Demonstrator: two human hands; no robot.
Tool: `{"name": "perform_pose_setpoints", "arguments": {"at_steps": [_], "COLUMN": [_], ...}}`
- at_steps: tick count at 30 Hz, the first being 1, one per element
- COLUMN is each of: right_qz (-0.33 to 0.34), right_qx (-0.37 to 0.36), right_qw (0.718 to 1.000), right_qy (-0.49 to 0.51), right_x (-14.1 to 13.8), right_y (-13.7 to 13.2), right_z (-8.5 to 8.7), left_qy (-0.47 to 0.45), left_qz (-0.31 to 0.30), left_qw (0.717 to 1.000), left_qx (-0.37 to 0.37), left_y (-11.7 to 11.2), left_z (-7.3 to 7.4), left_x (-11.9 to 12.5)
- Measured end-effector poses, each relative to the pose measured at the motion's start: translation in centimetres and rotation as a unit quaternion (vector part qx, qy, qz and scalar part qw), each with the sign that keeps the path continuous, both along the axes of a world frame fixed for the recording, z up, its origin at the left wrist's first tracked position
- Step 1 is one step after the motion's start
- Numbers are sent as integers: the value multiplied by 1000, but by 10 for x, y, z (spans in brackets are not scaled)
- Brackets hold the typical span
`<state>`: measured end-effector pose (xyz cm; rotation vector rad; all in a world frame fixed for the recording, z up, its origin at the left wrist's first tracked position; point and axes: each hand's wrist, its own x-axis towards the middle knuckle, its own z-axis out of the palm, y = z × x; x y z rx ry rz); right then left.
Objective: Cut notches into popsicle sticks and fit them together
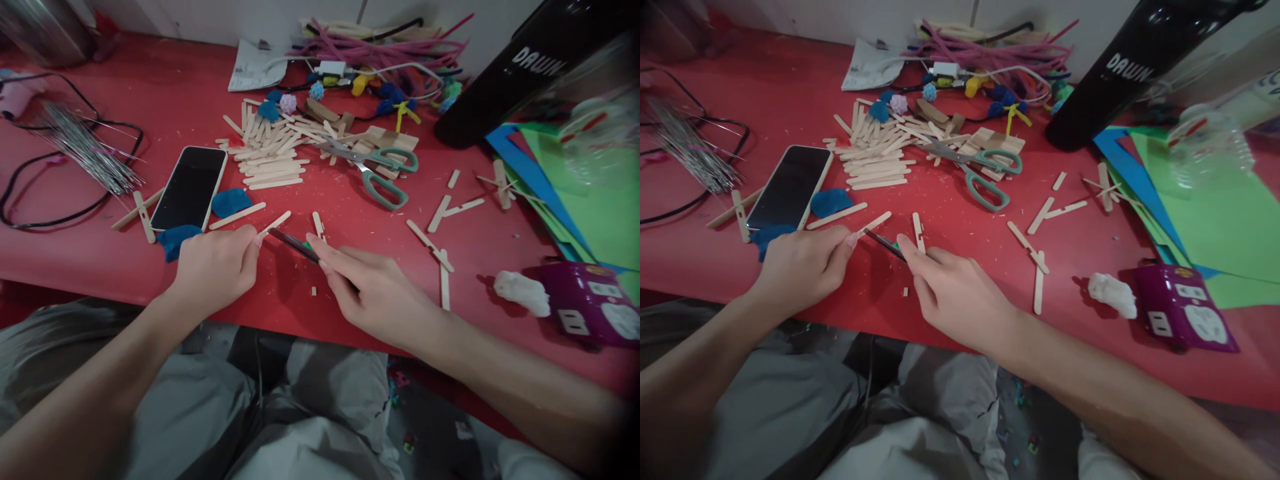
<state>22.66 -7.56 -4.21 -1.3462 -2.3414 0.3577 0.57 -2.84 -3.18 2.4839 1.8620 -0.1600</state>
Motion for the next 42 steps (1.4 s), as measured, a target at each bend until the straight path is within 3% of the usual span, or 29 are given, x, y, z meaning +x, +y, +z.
{"name": "perform_pose_setpoints", "arguments": {"at_steps": [14, 22, 42], "right_qz": [0, 2, 1], "right_qx": [-21, -6, -30], "right_qw": [997, 1000, 999], "right_qy": [-79, 12, -28], "right_x": [-2, 3, -1], "right_y": [-2, 0, -1], "right_z": [6, -1, 3], "left_qy": [17, 14, -14], "left_qz": [0, 3, -1], "left_qw": [1000, 1000, 1000], "left_qx": [6, 5, 0], "left_y": [0, 0, -1], "left_z": [0, 1, 2], "left_x": [1, -1, -1]}}
